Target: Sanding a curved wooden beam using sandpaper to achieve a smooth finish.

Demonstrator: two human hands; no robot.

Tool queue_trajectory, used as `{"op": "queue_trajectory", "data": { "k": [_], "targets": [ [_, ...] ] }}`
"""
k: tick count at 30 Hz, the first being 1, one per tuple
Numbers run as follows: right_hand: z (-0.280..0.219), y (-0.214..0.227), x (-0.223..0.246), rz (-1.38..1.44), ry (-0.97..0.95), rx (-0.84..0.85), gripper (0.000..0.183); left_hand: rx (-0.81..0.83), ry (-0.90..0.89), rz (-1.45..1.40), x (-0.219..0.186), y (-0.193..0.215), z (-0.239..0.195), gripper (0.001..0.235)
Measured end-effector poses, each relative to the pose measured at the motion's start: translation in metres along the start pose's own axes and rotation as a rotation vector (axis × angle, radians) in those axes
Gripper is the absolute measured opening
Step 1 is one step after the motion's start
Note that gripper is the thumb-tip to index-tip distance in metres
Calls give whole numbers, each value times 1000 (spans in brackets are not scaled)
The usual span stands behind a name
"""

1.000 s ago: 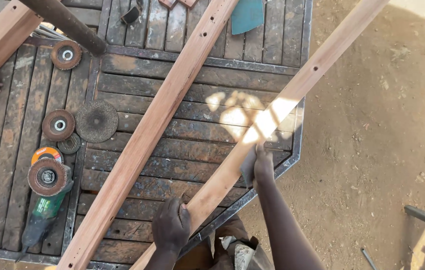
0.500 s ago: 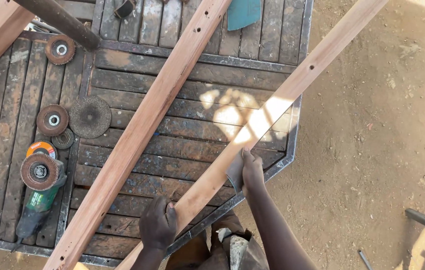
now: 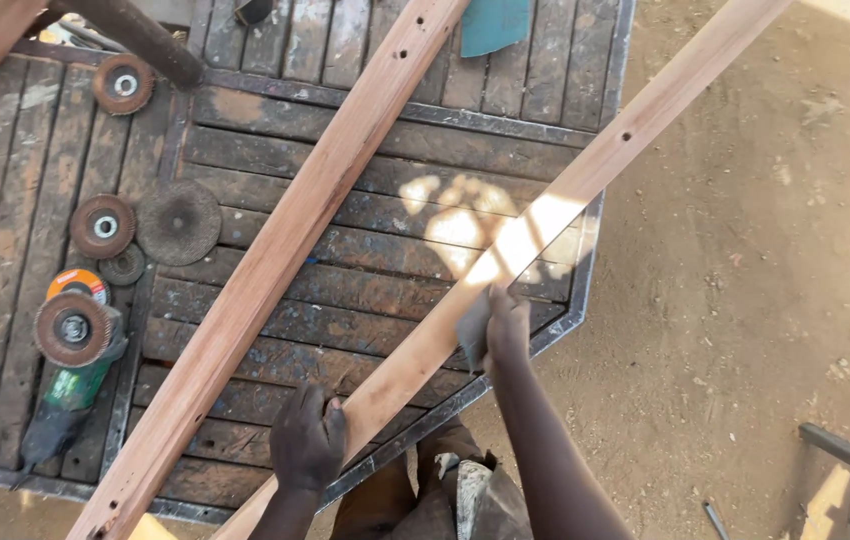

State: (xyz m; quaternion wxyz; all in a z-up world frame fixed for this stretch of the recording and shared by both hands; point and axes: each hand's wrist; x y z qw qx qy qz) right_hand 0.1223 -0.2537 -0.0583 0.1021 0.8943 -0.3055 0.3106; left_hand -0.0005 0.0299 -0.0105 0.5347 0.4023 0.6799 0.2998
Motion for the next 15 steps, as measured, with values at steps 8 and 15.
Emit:
{"op": "queue_trajectory", "data": {
  "k": [8,15],
  "targets": [
    [-17,4,21,-213,17,-54,41,-26,-27,29,4,-2,0,19],
    [-29,8,37,-244,-18,2,37,-26,-13,20,2,0,-4,16]
  ]
}}
Point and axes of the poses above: each hand's wrist, its own z-axis towards the middle knuckle, its own y-axis out of the back of the hand, x = y × z, and after that the axes turned 7 degrees about x, right-handed
